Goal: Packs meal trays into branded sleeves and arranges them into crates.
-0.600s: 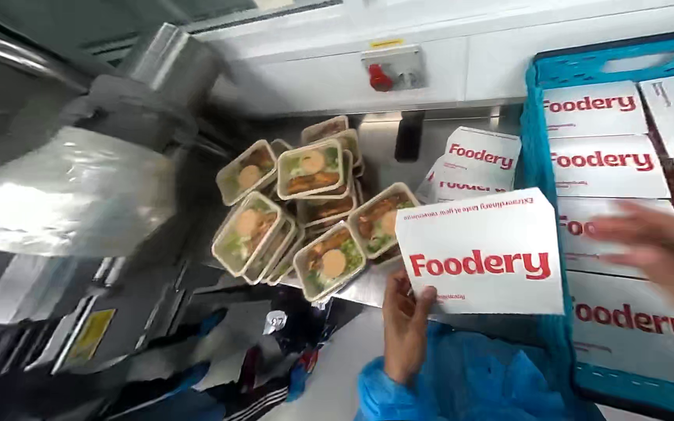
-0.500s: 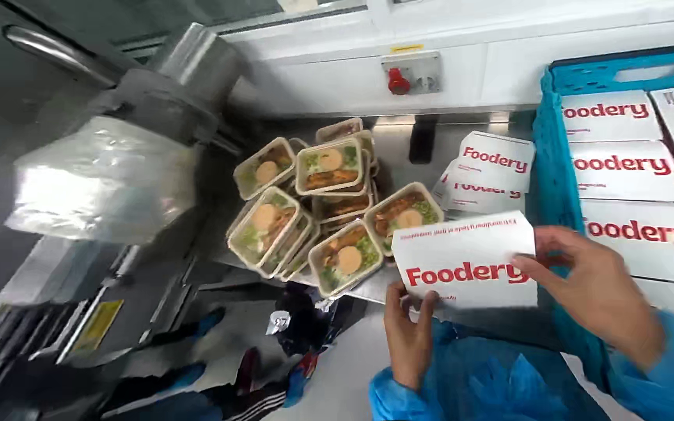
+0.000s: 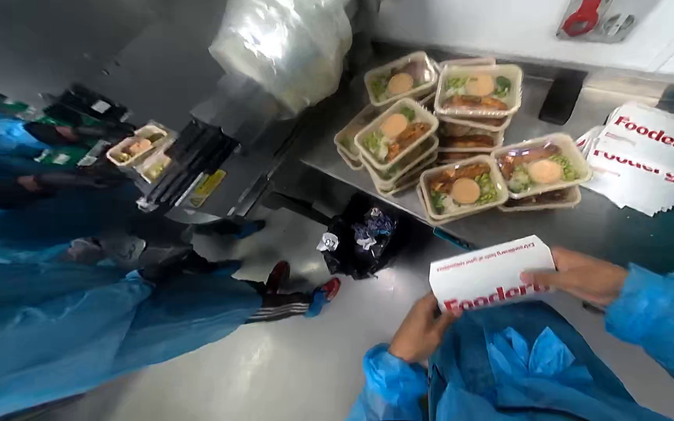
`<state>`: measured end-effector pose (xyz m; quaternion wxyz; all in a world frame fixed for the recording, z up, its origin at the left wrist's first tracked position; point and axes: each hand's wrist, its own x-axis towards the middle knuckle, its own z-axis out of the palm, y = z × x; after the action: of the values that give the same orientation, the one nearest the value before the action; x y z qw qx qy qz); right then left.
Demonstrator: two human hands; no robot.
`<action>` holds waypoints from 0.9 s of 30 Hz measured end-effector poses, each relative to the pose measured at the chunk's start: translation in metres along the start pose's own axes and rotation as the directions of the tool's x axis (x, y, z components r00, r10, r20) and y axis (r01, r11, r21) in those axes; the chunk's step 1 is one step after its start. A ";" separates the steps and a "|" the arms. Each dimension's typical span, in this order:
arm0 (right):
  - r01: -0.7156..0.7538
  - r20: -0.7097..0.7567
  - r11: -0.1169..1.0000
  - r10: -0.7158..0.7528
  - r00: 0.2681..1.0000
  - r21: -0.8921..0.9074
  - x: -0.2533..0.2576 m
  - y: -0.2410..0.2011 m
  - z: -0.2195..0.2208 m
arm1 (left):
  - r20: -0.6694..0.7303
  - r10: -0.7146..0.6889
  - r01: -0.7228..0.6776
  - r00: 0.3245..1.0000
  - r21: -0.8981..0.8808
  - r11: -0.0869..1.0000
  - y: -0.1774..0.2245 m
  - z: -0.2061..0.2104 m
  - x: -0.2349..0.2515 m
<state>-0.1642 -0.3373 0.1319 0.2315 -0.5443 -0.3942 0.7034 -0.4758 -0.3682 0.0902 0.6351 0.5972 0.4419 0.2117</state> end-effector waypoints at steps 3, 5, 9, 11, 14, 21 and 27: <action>0.038 -0.016 0.999 -0.037 0.999 0.014 0.017 -0.001 0.012 | -0.320 0.234 -0.033 0.918 0.526 0.850 0.023 -0.020 0.004; 0.077 -0.022 0.996 -0.076 0.997 0.054 0.016 -0.012 0.023 | -0.233 0.548 -0.167 0.803 0.795 0.583 0.050 -0.033 0.017; 0.152 -0.025 0.988 -0.152 0.988 0.023 -0.014 -0.025 0.045 | 0.196 0.455 -0.382 0.869 0.850 0.363 0.076 -0.013 0.039; 0.176 -0.110 0.982 -0.183 0.977 -0.070 -0.027 -0.016 0.038 | 0.275 0.329 -0.420 0.903 0.720 0.552 0.081 0.000 0.045; 0.257 -0.347 0.913 -0.364 0.864 -0.317 -0.046 0.009 0.027 | 0.344 0.381 -0.510 0.858 0.652 0.560 0.087 0.013 0.056; 0.276 -0.535 0.960 -0.254 0.806 -0.040 -0.045 0.075 0.000 | -0.161 0.029 0.110 0.987 0.783 0.613 0.101 0.002 0.156; 0.340 -0.739 0.890 -0.005 0.674 0.304 -0.029 0.091 -0.067 | -0.421 -0.259 0.377 0.869 0.225 0.898 0.027 -0.068 0.225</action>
<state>-0.0829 -0.3922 0.0689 0.5449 -0.6724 -0.1625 0.4740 -0.4072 -0.1445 0.0534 0.4653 0.5520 0.6766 0.1449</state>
